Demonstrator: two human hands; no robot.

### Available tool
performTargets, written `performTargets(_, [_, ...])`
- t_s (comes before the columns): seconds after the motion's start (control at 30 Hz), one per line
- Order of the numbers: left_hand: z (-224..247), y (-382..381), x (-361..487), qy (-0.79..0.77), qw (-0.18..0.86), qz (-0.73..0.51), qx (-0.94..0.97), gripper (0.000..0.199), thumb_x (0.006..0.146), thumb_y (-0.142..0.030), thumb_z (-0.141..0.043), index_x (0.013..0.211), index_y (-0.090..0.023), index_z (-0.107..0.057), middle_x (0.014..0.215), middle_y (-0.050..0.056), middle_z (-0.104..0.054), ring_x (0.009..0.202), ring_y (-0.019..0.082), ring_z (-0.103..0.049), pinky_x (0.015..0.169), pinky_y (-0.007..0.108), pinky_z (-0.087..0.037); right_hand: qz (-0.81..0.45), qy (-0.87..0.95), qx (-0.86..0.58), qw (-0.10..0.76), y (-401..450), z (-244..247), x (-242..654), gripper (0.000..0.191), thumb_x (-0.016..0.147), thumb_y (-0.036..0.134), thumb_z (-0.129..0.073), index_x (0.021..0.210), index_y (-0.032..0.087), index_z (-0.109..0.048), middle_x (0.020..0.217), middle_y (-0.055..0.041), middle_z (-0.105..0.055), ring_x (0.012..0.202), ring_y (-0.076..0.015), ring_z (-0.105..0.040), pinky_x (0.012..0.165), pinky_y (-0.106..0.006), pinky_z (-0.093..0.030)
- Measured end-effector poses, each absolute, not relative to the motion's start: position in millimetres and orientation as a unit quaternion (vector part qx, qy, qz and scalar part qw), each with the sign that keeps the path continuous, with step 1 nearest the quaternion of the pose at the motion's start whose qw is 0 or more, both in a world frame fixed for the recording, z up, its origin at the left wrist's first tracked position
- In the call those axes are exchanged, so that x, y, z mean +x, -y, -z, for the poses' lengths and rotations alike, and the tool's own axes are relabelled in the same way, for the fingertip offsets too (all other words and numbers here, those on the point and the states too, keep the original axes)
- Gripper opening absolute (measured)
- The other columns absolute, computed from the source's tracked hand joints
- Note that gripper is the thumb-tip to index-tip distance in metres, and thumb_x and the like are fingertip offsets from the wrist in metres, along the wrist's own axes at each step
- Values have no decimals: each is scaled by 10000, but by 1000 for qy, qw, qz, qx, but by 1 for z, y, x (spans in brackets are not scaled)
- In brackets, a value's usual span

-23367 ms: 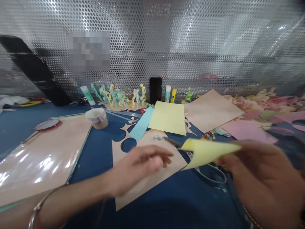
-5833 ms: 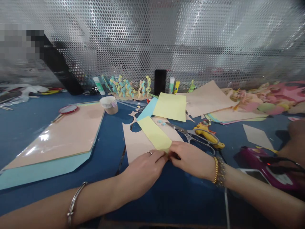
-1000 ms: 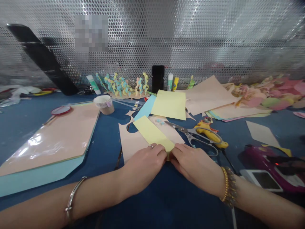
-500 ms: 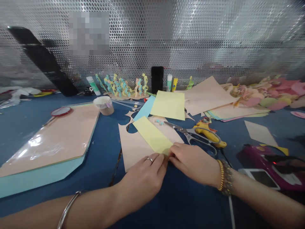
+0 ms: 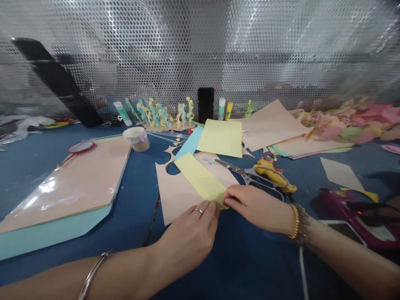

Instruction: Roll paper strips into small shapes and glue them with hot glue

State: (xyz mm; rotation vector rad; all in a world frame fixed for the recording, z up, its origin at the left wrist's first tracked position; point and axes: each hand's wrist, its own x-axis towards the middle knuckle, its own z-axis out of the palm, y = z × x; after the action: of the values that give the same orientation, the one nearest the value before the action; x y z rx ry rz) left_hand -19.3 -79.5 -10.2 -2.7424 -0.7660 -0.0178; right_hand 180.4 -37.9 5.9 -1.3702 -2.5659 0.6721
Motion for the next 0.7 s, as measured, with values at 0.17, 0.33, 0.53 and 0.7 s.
performTargets(0.17, [12,82,-20,265,153,10,-952,453,837,-24,-332,1256,45,-489,1204,217,-602,1069,276,-579,854,355,-510,-226,857,-454,87,39,-5,181,186,921,161,-458,794,164,-595,796,-25,-636,735,-154,-583,670,-271,-417])
performTargets(0.33, [14,83,-21,264,144,-4,-954,471,837,-50,-334,1278,42,-471,1283,220,-554,1156,284,-535,927,361,-483,-223,860,-448,99,42,-2,182,137,898,143,-483,821,174,-593,820,-18,-631,741,-149,-579,666,-267,-416])
performTargets(0.53, [13,83,-23,257,117,-26,-959,453,871,-109,-329,1273,29,-486,1351,222,-499,1262,301,-448,990,391,-439,-213,870,-428,117,47,-1,183,121,894,136,-495,873,203,-594,861,-8,-625,789,-151,-590,712,-272,-439])
performTargets(0.7, [14,82,-22,255,135,-24,-957,426,880,-119,-362,1254,5,-524,1365,207,-496,1277,298,-432,976,391,-433,-208,869,-435,116,50,-1,184,114,903,149,-496,882,202,-595,874,-15,-627,815,-168,-598,728,-292,-452])
